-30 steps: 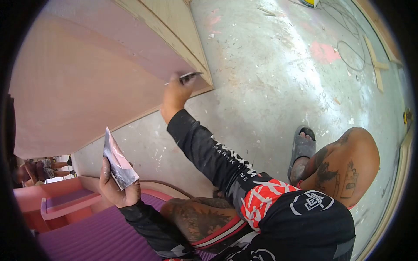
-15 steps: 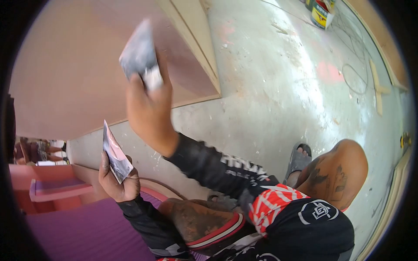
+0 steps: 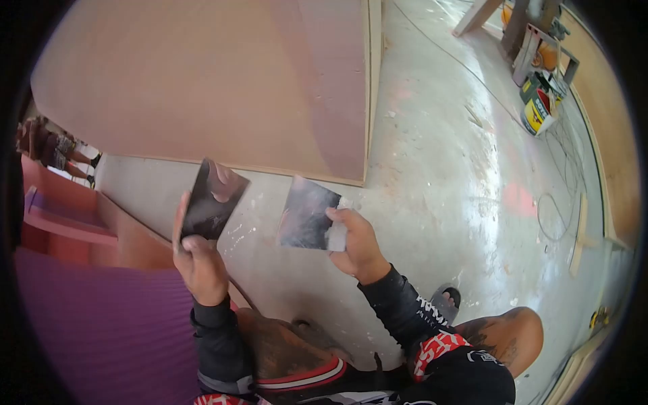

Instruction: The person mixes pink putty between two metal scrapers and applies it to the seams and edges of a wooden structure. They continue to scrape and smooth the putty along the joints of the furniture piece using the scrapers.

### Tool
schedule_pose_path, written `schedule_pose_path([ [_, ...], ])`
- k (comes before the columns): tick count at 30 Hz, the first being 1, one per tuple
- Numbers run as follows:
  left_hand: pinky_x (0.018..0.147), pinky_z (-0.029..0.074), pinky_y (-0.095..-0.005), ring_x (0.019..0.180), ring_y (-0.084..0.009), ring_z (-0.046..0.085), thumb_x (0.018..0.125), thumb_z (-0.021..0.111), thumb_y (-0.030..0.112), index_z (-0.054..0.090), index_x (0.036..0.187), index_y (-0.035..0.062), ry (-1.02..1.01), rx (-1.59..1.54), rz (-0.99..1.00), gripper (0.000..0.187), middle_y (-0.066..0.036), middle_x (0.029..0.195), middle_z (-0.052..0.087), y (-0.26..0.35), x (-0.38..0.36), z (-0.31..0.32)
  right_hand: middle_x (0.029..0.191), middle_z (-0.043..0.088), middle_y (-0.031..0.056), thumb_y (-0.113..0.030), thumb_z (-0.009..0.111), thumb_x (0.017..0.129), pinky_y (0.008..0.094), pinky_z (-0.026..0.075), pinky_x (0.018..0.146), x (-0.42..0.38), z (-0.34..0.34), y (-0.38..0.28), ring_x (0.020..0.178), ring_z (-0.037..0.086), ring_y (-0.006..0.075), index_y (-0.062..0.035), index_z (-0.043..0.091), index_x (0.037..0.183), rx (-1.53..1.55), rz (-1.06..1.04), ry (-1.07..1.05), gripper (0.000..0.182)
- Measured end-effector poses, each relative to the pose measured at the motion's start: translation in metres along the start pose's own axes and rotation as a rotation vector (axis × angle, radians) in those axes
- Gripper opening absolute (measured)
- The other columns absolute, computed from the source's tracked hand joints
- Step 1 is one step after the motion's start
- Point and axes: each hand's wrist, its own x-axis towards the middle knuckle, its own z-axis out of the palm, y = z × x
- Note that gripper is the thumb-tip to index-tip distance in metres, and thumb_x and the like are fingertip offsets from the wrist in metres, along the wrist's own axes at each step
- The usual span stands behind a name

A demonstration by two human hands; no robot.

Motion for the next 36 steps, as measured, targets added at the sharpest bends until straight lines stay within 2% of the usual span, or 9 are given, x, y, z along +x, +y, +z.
schedule_pose_path([
  [4,0.111,0.025,-0.0538,0.130,-0.0380,0.049,0.097,0.056,0.028,0.058,0.132,0.0300,-0.355,0.357,0.470,0.035,-0.014,0.139,0.055,0.011,0.013,0.013,0.113,0.064,0.0168,-0.017,0.048,0.095,0.0431,0.051,0.095,-0.018,0.025,-0.015,0.105,0.063,0.0293,0.0036,0.054,0.123,0.170,0.197,-0.059,0.035],
  [11,0.112,0.023,-0.0537,0.126,-0.0403,0.053,0.086,0.064,0.024,0.064,0.120,0.0224,-0.575,0.613,0.532,0.035,-0.013,0.133,0.060,0.038,0.018,0.022,0.112,0.064,0.0150,-0.021,0.058,0.088,0.0417,0.052,0.092,-0.034,0.026,-0.052,0.106,0.064,0.0297,0.0010,0.054,0.125,-0.361,-0.222,0.190,0.043],
  [12,0.112,0.023,-0.0537,0.126,-0.0403,0.053,0.086,0.064,0.024,0.064,0.120,0.0224,-0.565,0.608,0.522,0.035,-0.013,0.133,0.060,0.030,0.015,0.017,0.115,0.063,0.0156,-0.017,0.060,0.087,0.0431,0.051,0.094,-0.037,0.029,-0.077,0.107,0.063,0.0307,0.0019,0.051,0.128,-0.068,-0.072,-0.229,0.046],
  [13,0.107,0.031,-0.0506,0.121,-0.0342,0.057,0.086,0.066,0.022,0.065,0.121,0.0234,-0.613,0.575,0.325,0.034,-0.010,0.129,0.062,0.018,0.011,0.012,0.117,0.062,0.0163,-0.014,0.061,0.087,0.0445,0.050,0.095,-0.043,0.036,-0.092,0.108,0.062,0.0317,0.0028,0.048,0.131,0.233,0.087,-0.635,0.049],
  [15,0.101,0.040,-0.0475,0.116,-0.0281,0.061,0.087,0.068,0.020,0.066,0.121,0.0244,-0.647,0.521,0.112,0.034,-0.006,0.125,0.065,0.007,0.002,0.011,0.121,0.059,0.0173,-0.010,0.063,0.087,0.0461,0.049,0.097,-0.065,0.078,-0.081,0.111,0.061,0.0326,0.0028,0.044,0.133,-0.068,-0.572,-0.187,0.052],
  [20,0.071,0.059,-0.0359,0.091,-0.0288,0.070,0.100,0.048,0.026,0.055,0.119,-0.0031,0.015,-0.704,-1.004,0.035,-0.017,0.105,0.068,0.003,0.010,0.012,0.134,0.052,0.0258,0.007,0.059,0.087,0.0528,0.039,0.106,-0.044,0.043,-0.050,0.126,0.052,0.0401,-0.0070,0.053,0.128,-1.278,-1.165,-0.566,0.043],
  [25,0.072,0.060,-0.0394,0.088,-0.0287,0.070,0.096,0.055,0.023,0.052,0.120,-0.0028,-0.181,-0.995,-1.181,0.035,-0.017,0.106,0.066,-0.001,0.003,0.008,0.137,0.049,0.0200,0.015,0.062,0.071,0.0562,0.036,0.109,-0.022,0.008,-0.008,0.130,0.045,0.0447,-0.0098,0.061,0.124,-1.467,-1.119,-0.669,0.059],
  [31,0.079,0.056,-0.0358,0.089,-0.0219,0.069,0.095,0.057,0.015,0.056,0.115,-0.0040,0.048,-0.614,-0.914,0.028,-0.013,0.103,0.067,0.004,0.020,-0.011,0.131,0.056,0.0149,0.016,0.055,0.068,0.0428,0.043,0.104,0.003,-0.034,-0.022,0.121,0.054,0.0358,-0.0088,0.062,0.126,-1.854,-0.807,-0.434,0.064],
  [36,0.076,0.055,-0.0318,0.082,-0.0173,0.067,0.093,0.059,0.013,0.059,0.108,-0.0038,-0.029,-0.498,-1.025,0.022,-0.009,0.095,0.067,-0.006,0.017,-0.018,0.129,0.061,0.0071,0.010,0.059,0.071,0.0453,0.046,0.100,-0.006,0.008,-0.053,0.119,0.056,0.0327,-0.0134,0.069,0.116,-1.896,-1.128,-0.573,0.051],
])
